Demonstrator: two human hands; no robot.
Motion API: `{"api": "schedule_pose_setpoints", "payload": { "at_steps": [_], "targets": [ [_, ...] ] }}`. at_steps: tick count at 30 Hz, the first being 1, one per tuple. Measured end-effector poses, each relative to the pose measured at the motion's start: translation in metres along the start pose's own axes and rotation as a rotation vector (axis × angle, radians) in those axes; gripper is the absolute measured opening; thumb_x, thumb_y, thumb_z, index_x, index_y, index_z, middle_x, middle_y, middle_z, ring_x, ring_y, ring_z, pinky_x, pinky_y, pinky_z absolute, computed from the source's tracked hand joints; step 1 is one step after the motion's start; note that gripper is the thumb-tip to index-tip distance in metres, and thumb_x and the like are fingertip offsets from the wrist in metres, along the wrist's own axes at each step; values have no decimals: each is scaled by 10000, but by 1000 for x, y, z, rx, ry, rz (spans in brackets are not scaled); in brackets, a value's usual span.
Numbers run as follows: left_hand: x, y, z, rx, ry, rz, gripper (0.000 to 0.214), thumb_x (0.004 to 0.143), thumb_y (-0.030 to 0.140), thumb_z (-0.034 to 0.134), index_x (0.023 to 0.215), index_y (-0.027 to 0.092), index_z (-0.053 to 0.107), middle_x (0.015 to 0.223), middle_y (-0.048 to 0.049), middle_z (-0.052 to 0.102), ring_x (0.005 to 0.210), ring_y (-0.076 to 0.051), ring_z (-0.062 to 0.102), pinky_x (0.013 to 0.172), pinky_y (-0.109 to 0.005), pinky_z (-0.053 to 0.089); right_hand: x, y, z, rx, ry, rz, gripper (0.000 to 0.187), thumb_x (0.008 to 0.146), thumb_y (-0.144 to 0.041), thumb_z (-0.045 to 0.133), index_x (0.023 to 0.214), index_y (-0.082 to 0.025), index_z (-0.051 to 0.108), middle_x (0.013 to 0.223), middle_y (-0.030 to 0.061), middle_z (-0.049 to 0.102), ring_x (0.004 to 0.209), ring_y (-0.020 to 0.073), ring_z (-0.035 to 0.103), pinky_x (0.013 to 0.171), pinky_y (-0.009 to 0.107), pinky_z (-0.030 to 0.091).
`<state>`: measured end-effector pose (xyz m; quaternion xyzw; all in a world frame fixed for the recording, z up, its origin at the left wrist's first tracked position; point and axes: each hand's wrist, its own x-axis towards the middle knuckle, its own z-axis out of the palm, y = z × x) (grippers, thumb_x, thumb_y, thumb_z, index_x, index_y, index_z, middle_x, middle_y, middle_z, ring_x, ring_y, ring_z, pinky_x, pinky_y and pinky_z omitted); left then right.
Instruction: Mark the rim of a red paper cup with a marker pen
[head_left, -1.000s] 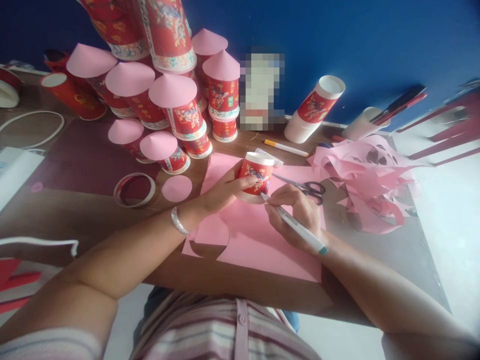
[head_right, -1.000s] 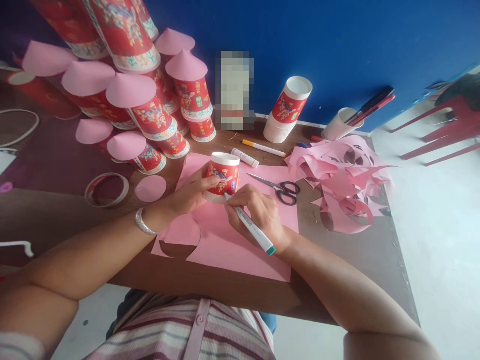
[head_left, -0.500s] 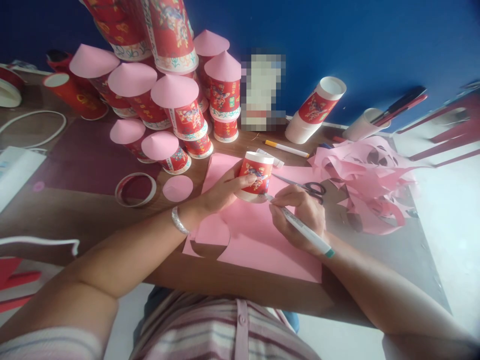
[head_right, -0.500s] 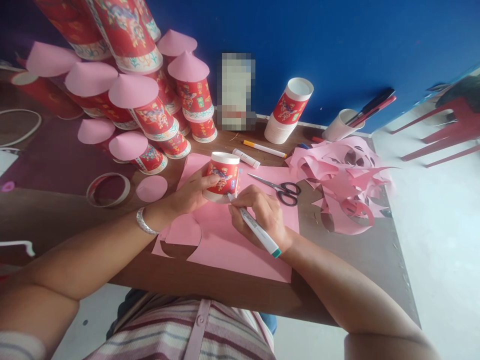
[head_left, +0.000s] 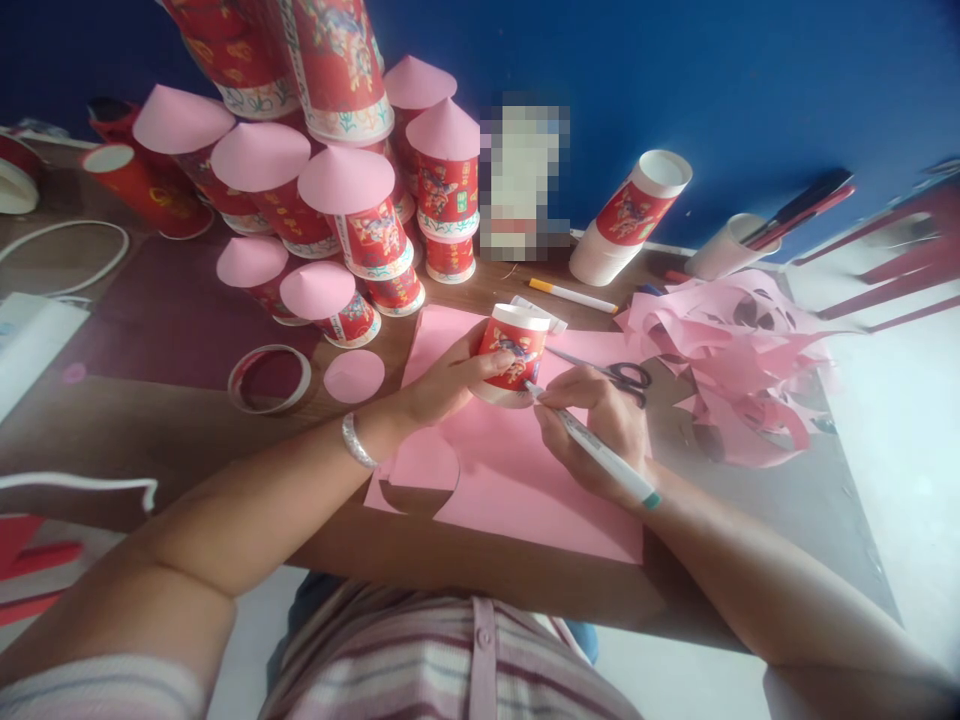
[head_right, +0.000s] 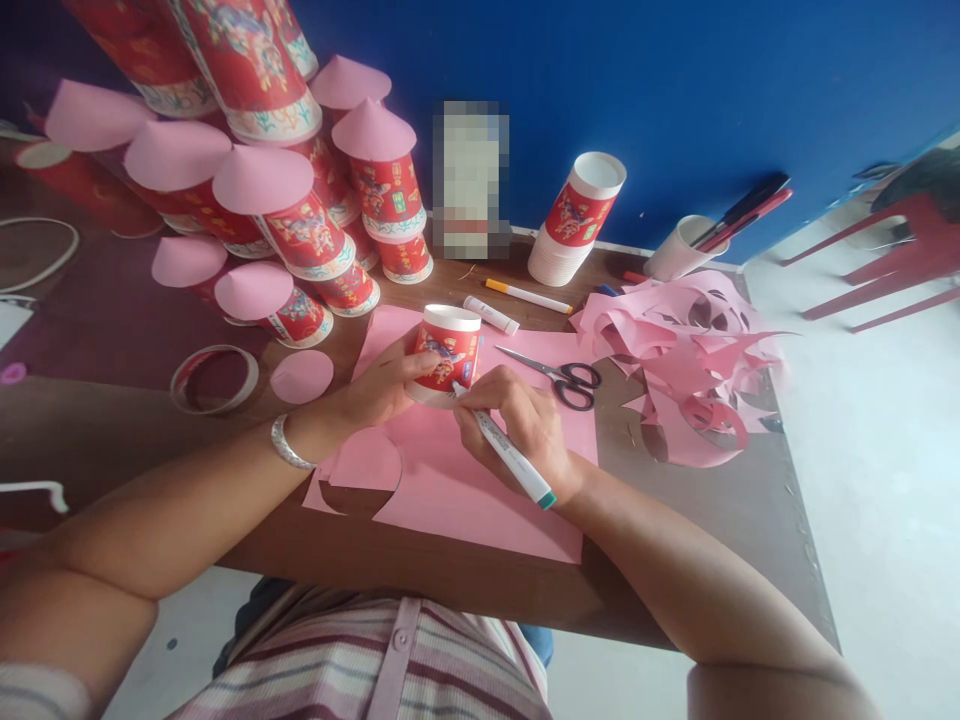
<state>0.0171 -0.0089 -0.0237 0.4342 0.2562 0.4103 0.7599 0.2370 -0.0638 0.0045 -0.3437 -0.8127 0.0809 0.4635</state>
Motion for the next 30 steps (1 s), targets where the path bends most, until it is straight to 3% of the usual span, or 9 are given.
{"api": "schedule_pose_setpoints", "payload": {
  "at_steps": [12,21,25,30],
  "targets": [
    [-1,-3,-3,-20,-21,11,526,987,579,959,1326,231,756,1084,-66,832,1021,-246,808,941,-395,676,1,-2,0,-25,8,-25,186,1092,-132,722,1100,-302,648,874,-32,798,703,170,799,615,266,627],
    [1,-3,-5,-40,-39,52,441,1035,583,877,1262,215,793,1253,-134,878,1145,-313,834,952,-423,673,2,-5,-3,41,-5,-23,274,1039,-56,722,1121,-311,664,852,-33,772,681,181,792,590,286,646],
    [2,1,-3,-40,-13,67,466,1010,585,896,1263,207,795,1226,-135,881,1189,-334,837,1021,-442,666,1,-4,-4,11,-32,-30,183,1097,-134,707,1114,-310,659,862,-27,780,690,175,797,581,285,630],
    [1,1,-2,-74,53,36,507,985,589,903,1283,197,783,1229,-130,873,1221,-349,835,1080,-481,665,0,-4,-5,32,-37,-31,196,1099,-125,710,1124,-312,656,868,-29,781,706,170,804,598,272,623]
  ]
}}
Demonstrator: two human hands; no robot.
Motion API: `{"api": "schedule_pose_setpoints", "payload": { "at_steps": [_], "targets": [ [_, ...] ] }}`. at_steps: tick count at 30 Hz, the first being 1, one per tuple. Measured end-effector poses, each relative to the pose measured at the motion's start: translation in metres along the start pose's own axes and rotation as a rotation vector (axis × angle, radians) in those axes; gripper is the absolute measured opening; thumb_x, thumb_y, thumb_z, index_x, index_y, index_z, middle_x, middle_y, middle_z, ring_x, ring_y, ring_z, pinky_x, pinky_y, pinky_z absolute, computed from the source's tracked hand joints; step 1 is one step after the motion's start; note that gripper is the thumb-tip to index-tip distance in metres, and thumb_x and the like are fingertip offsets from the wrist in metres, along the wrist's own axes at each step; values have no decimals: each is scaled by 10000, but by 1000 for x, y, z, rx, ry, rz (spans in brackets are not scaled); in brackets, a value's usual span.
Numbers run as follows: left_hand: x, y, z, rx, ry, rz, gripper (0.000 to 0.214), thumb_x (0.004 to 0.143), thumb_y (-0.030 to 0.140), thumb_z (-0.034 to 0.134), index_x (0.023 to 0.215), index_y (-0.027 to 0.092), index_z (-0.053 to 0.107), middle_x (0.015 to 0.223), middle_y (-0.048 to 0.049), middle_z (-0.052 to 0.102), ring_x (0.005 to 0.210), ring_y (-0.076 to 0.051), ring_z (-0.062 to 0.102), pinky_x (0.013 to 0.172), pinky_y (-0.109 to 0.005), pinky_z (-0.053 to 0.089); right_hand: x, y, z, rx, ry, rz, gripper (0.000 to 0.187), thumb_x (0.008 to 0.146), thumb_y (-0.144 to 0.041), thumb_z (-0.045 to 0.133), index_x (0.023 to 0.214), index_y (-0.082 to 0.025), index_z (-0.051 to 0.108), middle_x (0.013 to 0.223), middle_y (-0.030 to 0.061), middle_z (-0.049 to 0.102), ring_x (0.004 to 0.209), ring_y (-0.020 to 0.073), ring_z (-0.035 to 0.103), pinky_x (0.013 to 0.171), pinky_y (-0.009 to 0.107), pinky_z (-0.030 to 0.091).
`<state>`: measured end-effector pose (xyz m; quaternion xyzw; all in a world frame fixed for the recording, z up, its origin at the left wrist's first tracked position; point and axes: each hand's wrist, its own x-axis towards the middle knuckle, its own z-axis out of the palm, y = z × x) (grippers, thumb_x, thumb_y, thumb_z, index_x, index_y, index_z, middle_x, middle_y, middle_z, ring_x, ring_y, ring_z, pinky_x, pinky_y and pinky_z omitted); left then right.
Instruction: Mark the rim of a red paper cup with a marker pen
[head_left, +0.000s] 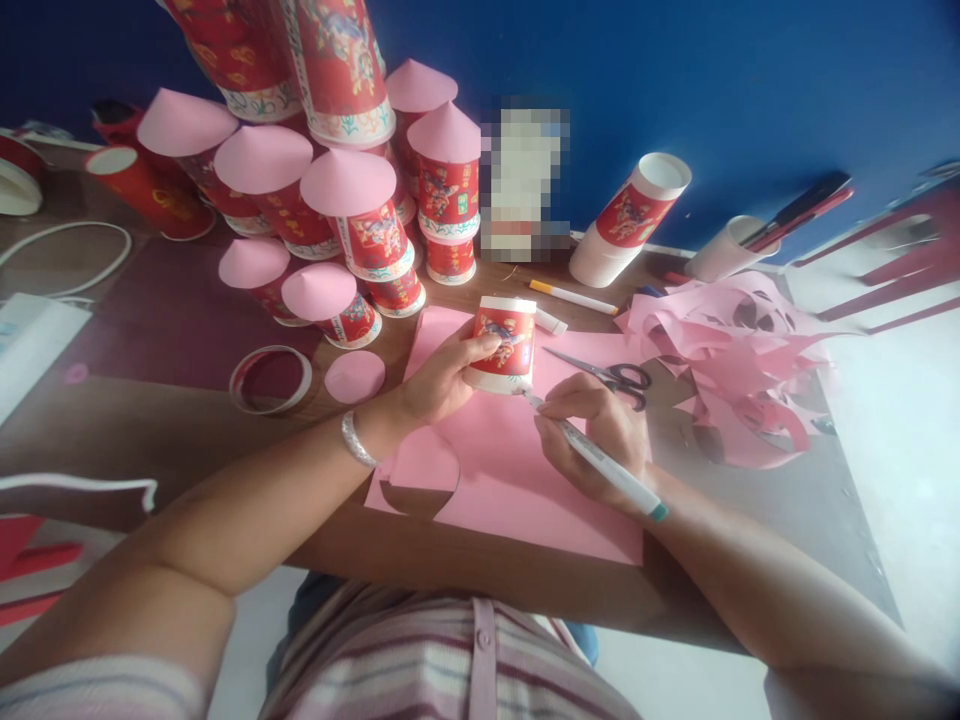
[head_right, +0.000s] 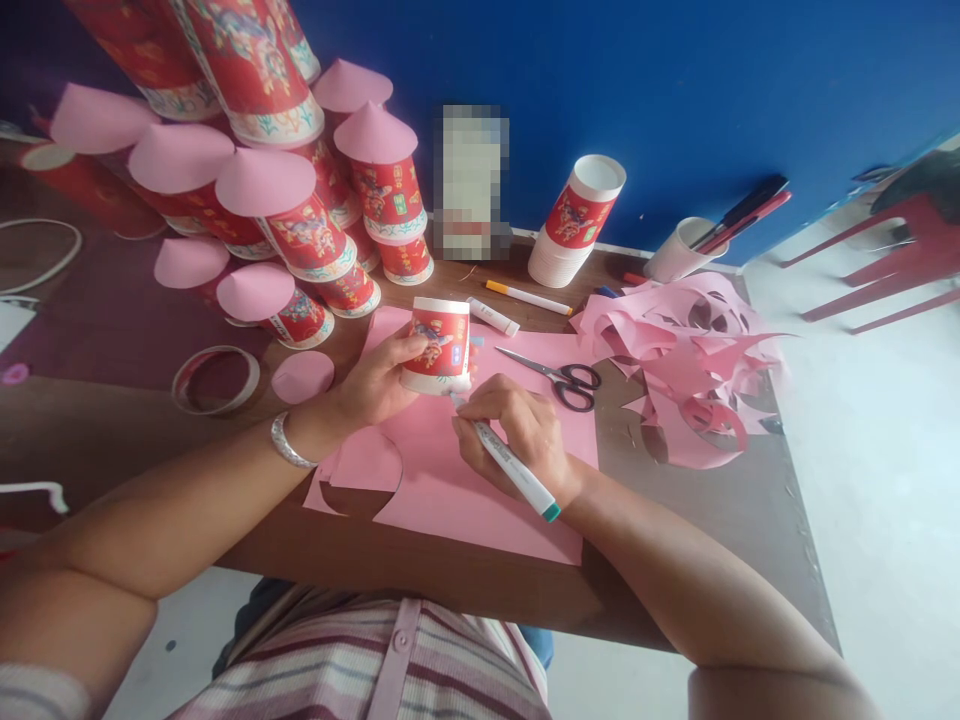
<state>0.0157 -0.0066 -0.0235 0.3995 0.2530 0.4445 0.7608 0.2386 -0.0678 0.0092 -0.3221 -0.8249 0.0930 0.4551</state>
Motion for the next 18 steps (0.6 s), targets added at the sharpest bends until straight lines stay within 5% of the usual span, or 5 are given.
{"api": "schedule_pose_setpoints", "payload": {
  "at_steps": [8,18],
  "targets": [
    [0,-1,2,-39,33,-16,510,963,589,906,1275,204,790,1207,-118,872,1232,-360,835,1070,-492,668,2,2,1,42,-6,-37,221,1075,-97,718,1145,-301,672,856,-12,784,713,189,817,601,290,654],
    [1,-2,-2,14,-1,37,548,956,647,954,1258,220,790,1164,-105,855,1132,-308,820,1014,-437,647,-4,6,9,193,19,-63,288,1033,-57,728,1180,-305,711,916,-30,797,822,201,848,926,427,820]
  ]
}}
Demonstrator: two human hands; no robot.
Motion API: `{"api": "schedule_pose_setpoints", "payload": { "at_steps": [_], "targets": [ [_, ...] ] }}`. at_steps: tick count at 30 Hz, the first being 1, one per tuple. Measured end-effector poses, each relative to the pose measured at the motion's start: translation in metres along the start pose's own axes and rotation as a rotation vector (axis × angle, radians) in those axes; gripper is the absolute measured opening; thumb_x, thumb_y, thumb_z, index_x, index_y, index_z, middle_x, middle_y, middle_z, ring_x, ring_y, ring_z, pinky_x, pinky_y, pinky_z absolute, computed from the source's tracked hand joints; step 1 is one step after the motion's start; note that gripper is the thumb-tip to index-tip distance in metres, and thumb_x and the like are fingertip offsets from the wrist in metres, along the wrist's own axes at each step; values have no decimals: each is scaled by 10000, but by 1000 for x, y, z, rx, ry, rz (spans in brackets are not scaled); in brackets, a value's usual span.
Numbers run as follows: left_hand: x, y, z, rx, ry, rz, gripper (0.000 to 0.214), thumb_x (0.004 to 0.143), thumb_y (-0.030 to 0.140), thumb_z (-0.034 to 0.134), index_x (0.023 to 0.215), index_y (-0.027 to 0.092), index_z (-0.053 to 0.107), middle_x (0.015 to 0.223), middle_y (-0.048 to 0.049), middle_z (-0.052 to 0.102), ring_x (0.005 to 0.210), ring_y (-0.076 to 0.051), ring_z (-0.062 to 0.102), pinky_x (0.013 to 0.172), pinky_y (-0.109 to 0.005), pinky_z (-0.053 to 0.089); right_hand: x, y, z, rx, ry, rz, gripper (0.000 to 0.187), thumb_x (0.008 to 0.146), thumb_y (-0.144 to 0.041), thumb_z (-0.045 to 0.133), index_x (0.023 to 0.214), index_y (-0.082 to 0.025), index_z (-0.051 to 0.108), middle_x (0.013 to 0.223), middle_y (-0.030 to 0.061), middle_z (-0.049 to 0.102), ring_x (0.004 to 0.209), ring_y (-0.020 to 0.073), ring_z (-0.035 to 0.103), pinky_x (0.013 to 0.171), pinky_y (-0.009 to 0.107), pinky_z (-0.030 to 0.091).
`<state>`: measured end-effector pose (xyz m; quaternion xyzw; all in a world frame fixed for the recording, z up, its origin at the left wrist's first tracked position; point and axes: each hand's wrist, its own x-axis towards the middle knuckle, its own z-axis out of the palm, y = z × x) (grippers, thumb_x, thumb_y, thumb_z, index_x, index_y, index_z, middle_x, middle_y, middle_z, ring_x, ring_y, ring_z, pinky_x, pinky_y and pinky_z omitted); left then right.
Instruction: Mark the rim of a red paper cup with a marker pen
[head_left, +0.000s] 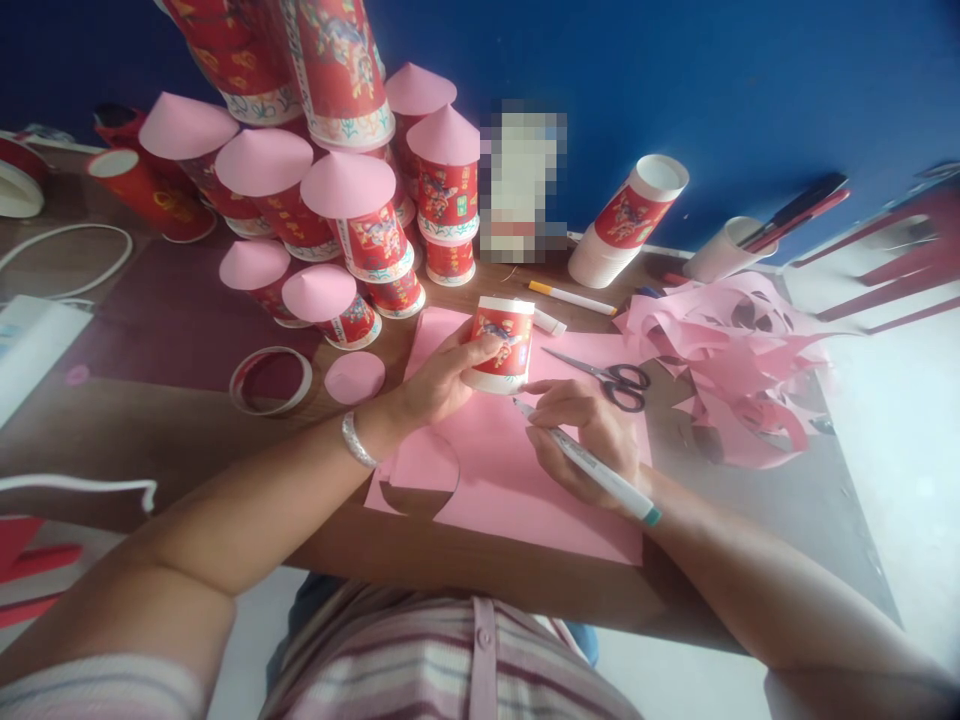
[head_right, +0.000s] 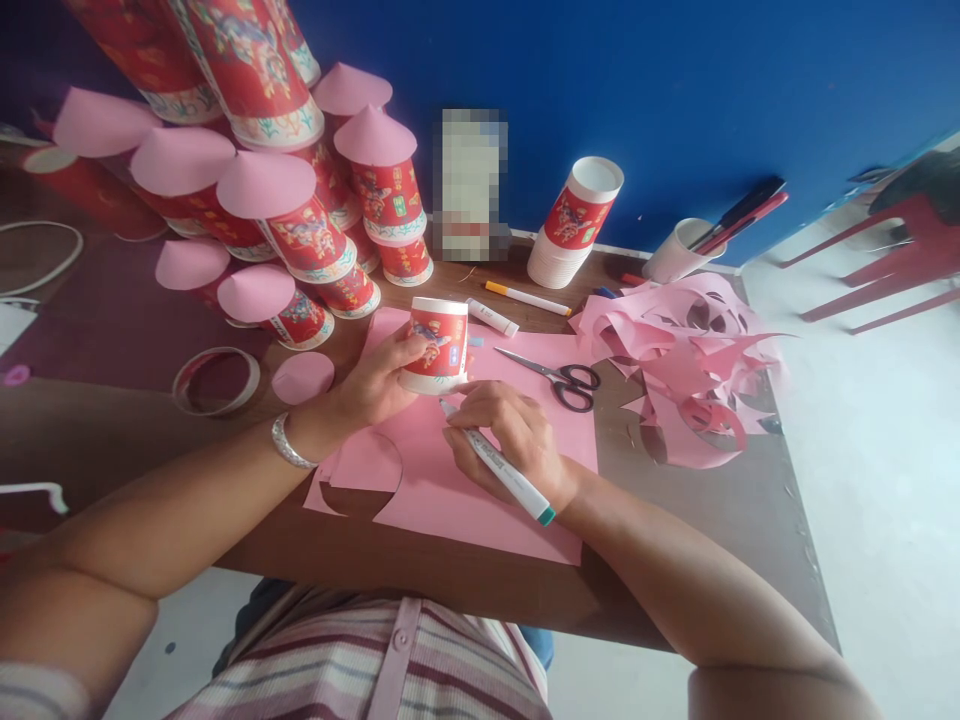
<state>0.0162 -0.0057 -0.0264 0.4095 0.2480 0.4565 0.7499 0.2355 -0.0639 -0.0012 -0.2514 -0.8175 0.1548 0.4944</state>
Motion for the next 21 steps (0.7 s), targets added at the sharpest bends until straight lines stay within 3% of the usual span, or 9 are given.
{"api": "schedule_pose_setpoints", "payload": {
  "at_steps": [4,10,16,21],
  "targets": [
    [-1,0,1,45,-13,-3,595,903,700,1012,1166,223,771,1026,-61,801,984,-245,773,918,-392,628,1,0,0,-5,-10,-22,234,1061,-84,732,1166,-291,704,909,-20,795,830,196,855,929,413,827],
    [-2,1,4,5,26,-30,561,919,690,996,1123,228,751,1032,-54,784,985,-262,758,958,-445,651,0,1,-1,-17,-18,-17,268,1035,-81,754,1190,-297,725,933,-10,828,816,215,867,924,439,830],
    [-1,3,5,9,31,-17,537,926,651,1005,1122,216,759,1017,-46,767,963,-231,740,962,-420,648,-1,2,-1,-82,28,14,232,1040,-99,751,1169,-289,731,910,2,820,869,254,896,808,406,794],
    [-2,6,4,18,8,-42,540,936,630,1010,1163,210,758,1048,-56,774,966,-225,752,937,-407,660,4,-2,-4,-165,5,19,208,1077,-104,733,1145,-299,706,856,-25,785,709,194,814,669,308,698]
  ]
}}
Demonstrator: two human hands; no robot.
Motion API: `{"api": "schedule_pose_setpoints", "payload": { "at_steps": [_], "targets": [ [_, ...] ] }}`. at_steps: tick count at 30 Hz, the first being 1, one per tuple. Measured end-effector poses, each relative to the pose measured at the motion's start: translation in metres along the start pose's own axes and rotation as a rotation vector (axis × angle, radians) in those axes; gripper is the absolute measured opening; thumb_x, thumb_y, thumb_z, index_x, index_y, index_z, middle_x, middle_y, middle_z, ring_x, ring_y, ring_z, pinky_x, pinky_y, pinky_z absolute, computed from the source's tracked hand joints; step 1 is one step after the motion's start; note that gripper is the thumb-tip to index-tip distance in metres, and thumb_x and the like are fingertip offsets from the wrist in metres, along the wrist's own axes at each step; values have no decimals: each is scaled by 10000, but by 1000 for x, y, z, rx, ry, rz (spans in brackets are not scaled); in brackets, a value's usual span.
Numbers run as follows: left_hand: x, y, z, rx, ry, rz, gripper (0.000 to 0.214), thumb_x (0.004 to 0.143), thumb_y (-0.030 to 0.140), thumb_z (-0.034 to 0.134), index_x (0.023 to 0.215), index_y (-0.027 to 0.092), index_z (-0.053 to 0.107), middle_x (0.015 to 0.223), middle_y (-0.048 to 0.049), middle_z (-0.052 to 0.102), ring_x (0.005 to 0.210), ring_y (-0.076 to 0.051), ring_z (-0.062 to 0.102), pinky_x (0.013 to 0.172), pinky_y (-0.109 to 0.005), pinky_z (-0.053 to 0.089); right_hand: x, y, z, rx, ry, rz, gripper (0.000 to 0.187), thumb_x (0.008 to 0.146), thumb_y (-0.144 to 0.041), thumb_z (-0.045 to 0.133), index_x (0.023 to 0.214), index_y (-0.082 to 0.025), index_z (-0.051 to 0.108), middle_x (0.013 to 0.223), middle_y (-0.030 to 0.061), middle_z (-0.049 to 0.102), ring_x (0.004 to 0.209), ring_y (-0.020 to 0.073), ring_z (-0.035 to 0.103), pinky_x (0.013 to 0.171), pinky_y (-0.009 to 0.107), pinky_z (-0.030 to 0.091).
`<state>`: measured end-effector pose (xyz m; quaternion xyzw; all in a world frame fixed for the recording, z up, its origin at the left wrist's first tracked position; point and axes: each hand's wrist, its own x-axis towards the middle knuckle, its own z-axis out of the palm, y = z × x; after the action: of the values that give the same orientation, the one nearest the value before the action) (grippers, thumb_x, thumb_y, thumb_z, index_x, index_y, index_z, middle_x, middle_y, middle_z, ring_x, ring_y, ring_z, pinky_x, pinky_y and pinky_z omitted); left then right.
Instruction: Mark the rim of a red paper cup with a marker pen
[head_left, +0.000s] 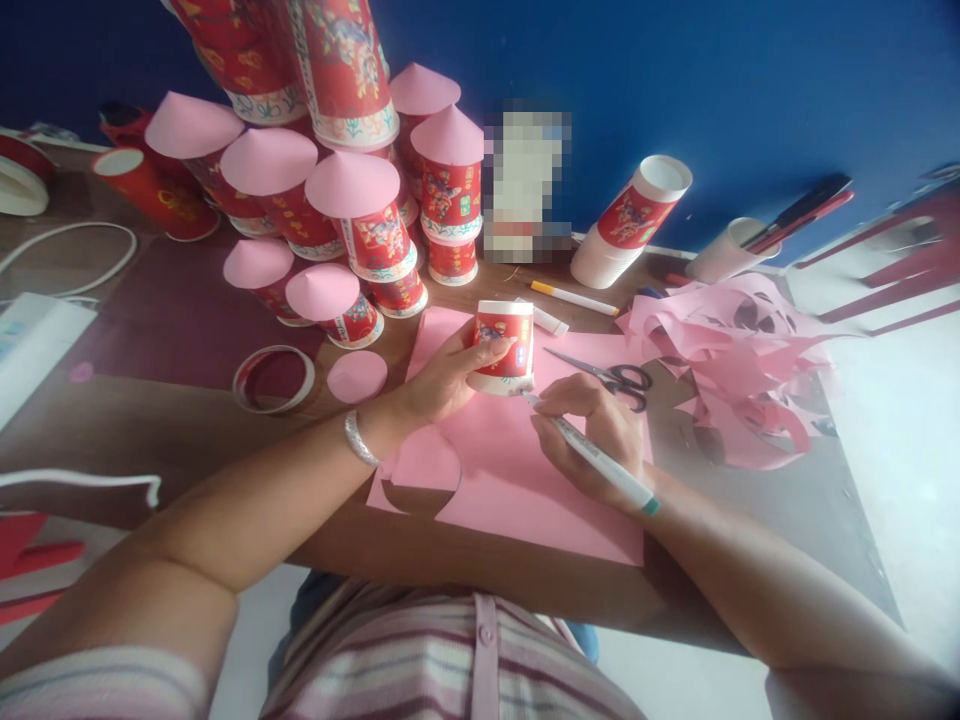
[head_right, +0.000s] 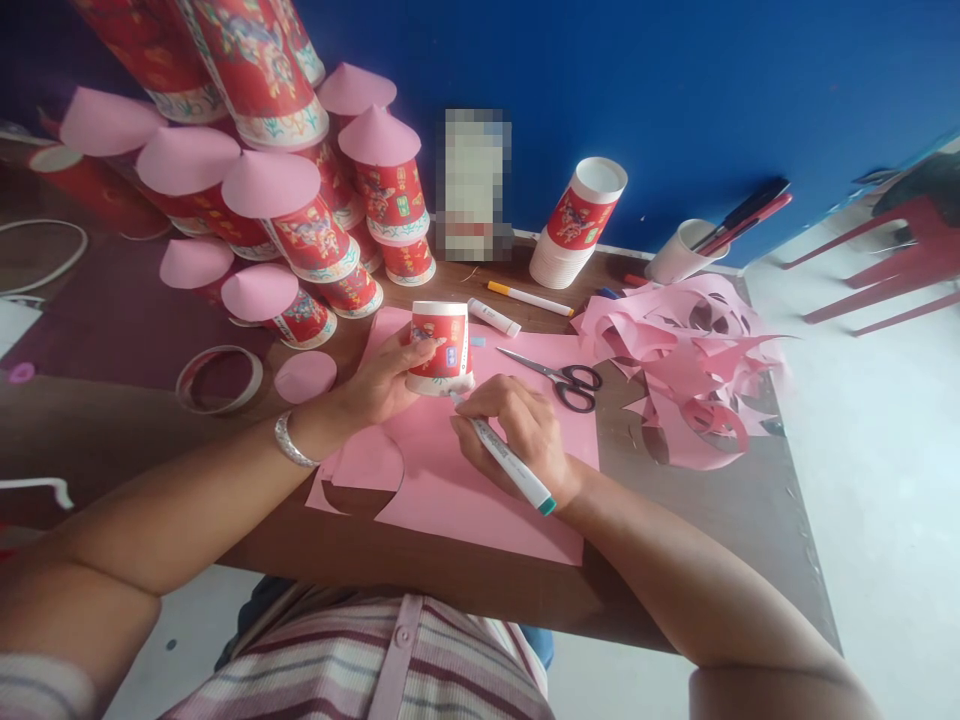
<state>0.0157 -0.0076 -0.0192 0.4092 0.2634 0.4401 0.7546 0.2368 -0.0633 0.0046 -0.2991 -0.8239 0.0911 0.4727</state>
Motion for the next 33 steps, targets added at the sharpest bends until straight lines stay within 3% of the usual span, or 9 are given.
{"api": "schedule_pose_setpoints", "payload": {
  "at_steps": [18,33],
  "targets": [
    [2,1,5,43,-41,14,587,921,666,1020,1152,203,745,1010,-31,777,870,-173,748,784,-306,631,1,-3,0,-62,-6,-8,187,1104,-113,735,1124,-292,687,838,-43,767,695,163,784,642,271,639],
    [1,-4,0,54,-18,14,601,921,628,1042,1220,212,728,1010,-23,760,892,-172,745,790,-291,632,0,-2,3,-78,5,-8,210,1113,-104,708,1136,-297,629,838,-53,746,685,151,764,634,268,619]
  ]
}}
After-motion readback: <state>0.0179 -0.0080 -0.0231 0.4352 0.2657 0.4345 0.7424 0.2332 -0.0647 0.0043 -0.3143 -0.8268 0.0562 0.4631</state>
